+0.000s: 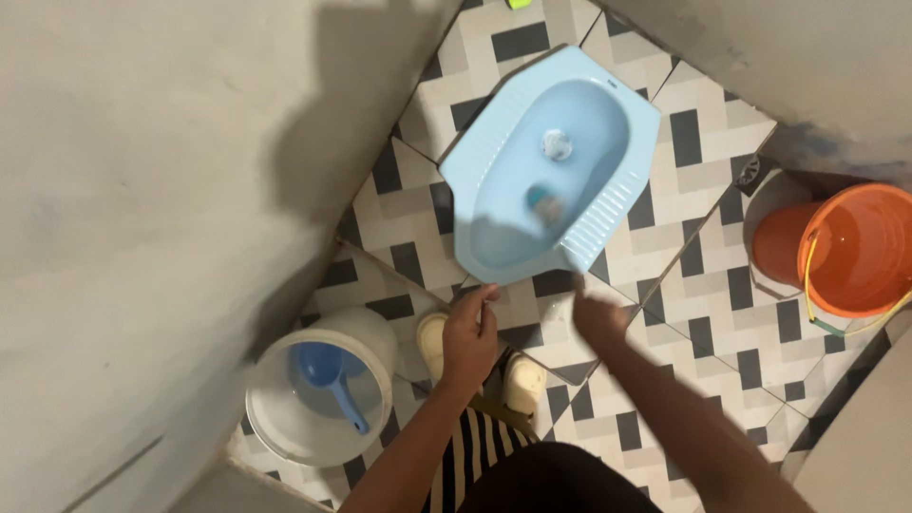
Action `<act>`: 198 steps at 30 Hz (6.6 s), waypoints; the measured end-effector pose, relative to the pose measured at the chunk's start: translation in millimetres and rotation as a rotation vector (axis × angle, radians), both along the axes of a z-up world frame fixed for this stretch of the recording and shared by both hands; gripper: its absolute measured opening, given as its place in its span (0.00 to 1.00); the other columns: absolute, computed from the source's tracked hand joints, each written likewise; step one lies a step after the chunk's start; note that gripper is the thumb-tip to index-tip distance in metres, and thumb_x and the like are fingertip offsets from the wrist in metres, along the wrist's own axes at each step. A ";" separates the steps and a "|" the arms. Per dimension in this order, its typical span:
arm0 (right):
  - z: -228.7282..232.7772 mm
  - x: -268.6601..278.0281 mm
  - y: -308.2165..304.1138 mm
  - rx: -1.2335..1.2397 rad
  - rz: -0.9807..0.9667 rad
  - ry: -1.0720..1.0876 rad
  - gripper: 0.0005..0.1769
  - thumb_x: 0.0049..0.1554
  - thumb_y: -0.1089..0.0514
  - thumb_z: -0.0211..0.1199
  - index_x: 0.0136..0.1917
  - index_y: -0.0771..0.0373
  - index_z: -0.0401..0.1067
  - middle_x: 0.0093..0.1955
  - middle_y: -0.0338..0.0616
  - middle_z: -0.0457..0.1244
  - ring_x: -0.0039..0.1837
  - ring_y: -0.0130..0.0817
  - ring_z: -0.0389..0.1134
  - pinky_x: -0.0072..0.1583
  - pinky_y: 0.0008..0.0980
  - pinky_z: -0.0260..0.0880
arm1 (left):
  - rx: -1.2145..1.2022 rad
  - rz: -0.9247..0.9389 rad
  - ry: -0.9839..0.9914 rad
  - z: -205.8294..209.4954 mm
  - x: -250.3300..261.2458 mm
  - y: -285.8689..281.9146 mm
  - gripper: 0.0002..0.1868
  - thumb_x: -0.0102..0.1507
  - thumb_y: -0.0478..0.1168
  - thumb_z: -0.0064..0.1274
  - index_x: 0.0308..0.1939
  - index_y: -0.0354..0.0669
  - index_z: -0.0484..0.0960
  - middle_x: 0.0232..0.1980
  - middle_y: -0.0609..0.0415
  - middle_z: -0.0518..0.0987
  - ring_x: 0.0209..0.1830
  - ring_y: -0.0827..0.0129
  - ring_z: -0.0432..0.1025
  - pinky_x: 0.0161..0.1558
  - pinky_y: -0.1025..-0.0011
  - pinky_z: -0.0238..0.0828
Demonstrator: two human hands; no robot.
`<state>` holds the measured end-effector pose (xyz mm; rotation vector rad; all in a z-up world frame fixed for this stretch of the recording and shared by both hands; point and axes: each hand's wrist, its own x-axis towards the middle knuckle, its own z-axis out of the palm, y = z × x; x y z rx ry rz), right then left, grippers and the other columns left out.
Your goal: The person scrubs a blue squat toilet using a long-handled brush and a green handheld brush, then rinses the bowl and surrounding floor by pouring water from a blue scoop.
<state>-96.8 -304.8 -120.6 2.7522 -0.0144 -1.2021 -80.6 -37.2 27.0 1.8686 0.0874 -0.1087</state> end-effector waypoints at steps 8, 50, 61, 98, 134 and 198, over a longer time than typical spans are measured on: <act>17.7 53.8 -7.6 0.046 -0.163 0.037 0.38 0.65 0.57 0.43 0.85 0.53 0.37 0.53 0.56 0.70 0.51 0.49 0.75 0.51 0.50 0.77 | -0.018 0.047 0.060 15.6 -15.0 -13.8 0.16 0.68 0.28 0.47 0.59 0.38 0.79 0.54 0.50 0.82 0.46 0.66 0.78 0.40 0.72 0.74; 65.4 27.7 -32.5 0.237 0.019 0.279 0.37 0.65 0.54 0.45 0.84 0.48 0.42 0.56 0.59 0.68 0.57 0.53 0.72 0.59 0.53 0.72 | 0.059 0.269 0.095 32.8 11.1 -126.1 0.15 0.70 0.32 0.47 0.60 0.39 0.79 0.54 0.49 0.84 0.49 0.60 0.79 0.48 0.64 0.76; 23.3 166.3 -170.5 0.086 0.275 -0.161 0.20 0.71 0.54 0.41 0.68 0.62 0.67 0.48 0.53 0.72 0.49 0.50 0.75 0.50 0.51 0.75 | 0.010 0.442 0.077 27.6 -35.5 -201.2 0.16 0.69 0.29 0.46 0.59 0.37 0.79 0.53 0.47 0.83 0.52 0.59 0.79 0.50 0.65 0.76; 38.6 215.9 -244.7 -0.034 0.429 -0.009 0.23 0.67 0.50 0.44 0.69 0.59 0.69 0.61 0.57 0.69 0.60 0.52 0.72 0.60 0.50 0.71 | -0.063 0.736 0.148 36.2 -49.9 -241.7 0.16 0.68 0.30 0.45 0.59 0.42 0.79 0.53 0.49 0.83 0.49 0.60 0.80 0.44 0.65 0.76; -33.3 437.8 -280.3 0.114 0.158 0.337 0.29 0.71 0.39 0.49 0.65 0.63 0.76 0.58 0.67 0.67 0.60 0.63 0.71 0.57 0.60 0.73 | -0.086 0.911 0.175 16.9 46.6 -330.7 0.15 0.67 0.29 0.45 0.56 0.38 0.81 0.52 0.48 0.83 0.45 0.61 0.79 0.44 0.68 0.74; 58.5 163.7 -154.1 0.134 0.531 0.103 0.19 0.64 0.52 0.50 0.65 0.59 0.69 0.52 0.55 0.71 0.55 0.52 0.74 0.54 0.52 0.75 | -0.062 0.896 0.070 45.0 -30.5 -274.3 0.16 0.68 0.29 0.44 0.59 0.37 0.79 0.53 0.44 0.84 0.54 0.55 0.80 0.55 0.64 0.75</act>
